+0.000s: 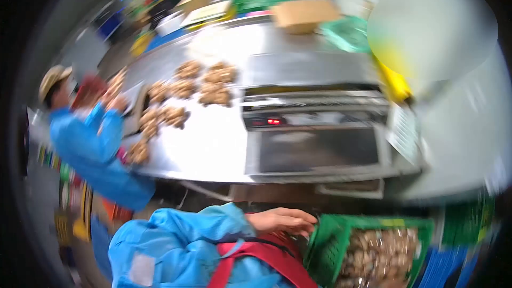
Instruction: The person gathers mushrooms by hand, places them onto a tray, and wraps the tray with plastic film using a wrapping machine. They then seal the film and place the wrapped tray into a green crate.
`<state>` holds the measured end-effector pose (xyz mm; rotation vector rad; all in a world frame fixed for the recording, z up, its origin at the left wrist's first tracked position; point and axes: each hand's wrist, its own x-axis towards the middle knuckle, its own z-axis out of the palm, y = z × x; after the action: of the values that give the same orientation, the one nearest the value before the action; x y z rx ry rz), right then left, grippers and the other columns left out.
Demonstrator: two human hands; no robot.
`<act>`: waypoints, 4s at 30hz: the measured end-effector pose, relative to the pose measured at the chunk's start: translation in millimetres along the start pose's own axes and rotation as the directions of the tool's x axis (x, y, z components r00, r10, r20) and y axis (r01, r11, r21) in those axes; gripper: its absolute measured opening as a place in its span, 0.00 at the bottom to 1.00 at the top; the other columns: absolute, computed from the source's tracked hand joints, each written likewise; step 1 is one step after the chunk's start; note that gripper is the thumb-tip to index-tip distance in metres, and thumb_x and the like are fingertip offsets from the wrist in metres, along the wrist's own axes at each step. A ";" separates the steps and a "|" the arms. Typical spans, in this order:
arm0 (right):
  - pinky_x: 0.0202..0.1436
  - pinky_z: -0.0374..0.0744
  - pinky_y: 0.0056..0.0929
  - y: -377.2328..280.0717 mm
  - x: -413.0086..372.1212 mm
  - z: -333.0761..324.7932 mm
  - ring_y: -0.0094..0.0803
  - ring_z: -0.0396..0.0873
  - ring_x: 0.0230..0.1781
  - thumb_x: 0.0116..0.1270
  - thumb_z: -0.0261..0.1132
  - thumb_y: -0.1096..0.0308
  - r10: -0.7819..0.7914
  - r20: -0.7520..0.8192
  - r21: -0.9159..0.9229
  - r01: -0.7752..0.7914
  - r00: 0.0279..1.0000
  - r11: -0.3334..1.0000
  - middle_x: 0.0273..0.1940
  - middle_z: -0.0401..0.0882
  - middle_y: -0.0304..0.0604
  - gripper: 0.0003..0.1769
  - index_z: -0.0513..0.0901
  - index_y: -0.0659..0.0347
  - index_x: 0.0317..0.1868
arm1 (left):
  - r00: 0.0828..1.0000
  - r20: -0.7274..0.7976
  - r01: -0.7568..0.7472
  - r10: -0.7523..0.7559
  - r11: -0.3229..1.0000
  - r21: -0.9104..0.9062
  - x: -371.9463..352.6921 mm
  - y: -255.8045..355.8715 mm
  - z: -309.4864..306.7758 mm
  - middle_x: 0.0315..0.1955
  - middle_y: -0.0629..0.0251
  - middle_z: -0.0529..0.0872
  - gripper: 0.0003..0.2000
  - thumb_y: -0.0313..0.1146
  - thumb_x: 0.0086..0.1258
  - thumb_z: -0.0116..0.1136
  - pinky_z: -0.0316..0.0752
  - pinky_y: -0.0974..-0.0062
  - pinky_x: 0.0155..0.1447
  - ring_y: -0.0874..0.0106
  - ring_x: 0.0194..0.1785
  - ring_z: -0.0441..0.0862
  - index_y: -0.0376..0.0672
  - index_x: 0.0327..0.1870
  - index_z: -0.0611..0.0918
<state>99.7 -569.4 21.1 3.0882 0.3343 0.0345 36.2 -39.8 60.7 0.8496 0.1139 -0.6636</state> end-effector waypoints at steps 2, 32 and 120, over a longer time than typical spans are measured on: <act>0.38 0.76 0.31 18.0 64.8 75.6 0.37 0.76 0.42 0.70 0.50 0.55 0.838 -0.169 0.979 -0.006 0.519 0.202 0.45 0.78 0.50 0.23 0.72 0.62 0.56 | 0.987 -0.134 -0.104 0.089 0.989 -0.107 -22.2 9.0 -20.0 0.55 0.60 0.76 0.24 0.43 0.73 0.47 0.66 0.73 0.63 0.70 0.57 0.74 0.38 0.63 0.67; 0.48 0.80 0.28 -830.6 274.2 0.0 0.36 0.76 0.53 0.60 0.63 0.76 -0.557 0.316 0.921 -0.389 0.768 -0.014 0.64 0.61 0.53 0.38 0.54 0.65 0.69 | 0.252 -0.948 -0.482 0.196 0.874 0.052 -224.5 204.2 -449.2 0.51 0.70 0.74 0.30 0.61 0.66 0.45 0.56 0.65 0.58 0.71 0.54 0.67 0.45 0.58 0.72; 0.41 0.78 0.28 -376.6 359.9 -34.7 0.30 0.80 0.36 0.67 0.57 0.65 -0.621 0.734 0.477 -0.860 0.275 0.183 0.36 0.81 0.42 0.12 0.79 0.67 0.41 | 0.791 -0.600 -0.213 -0.118 0.867 -0.450 8.5 102.0 -165.2 0.44 0.62 0.83 0.15 0.38 0.72 0.43 0.79 0.69 0.47 0.69 0.44 0.82 0.39 0.52 0.76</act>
<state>369.9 -123.5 48.3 2.6982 -0.3643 -3.3457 129.4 124.4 14.6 0.5258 0.8262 -0.2530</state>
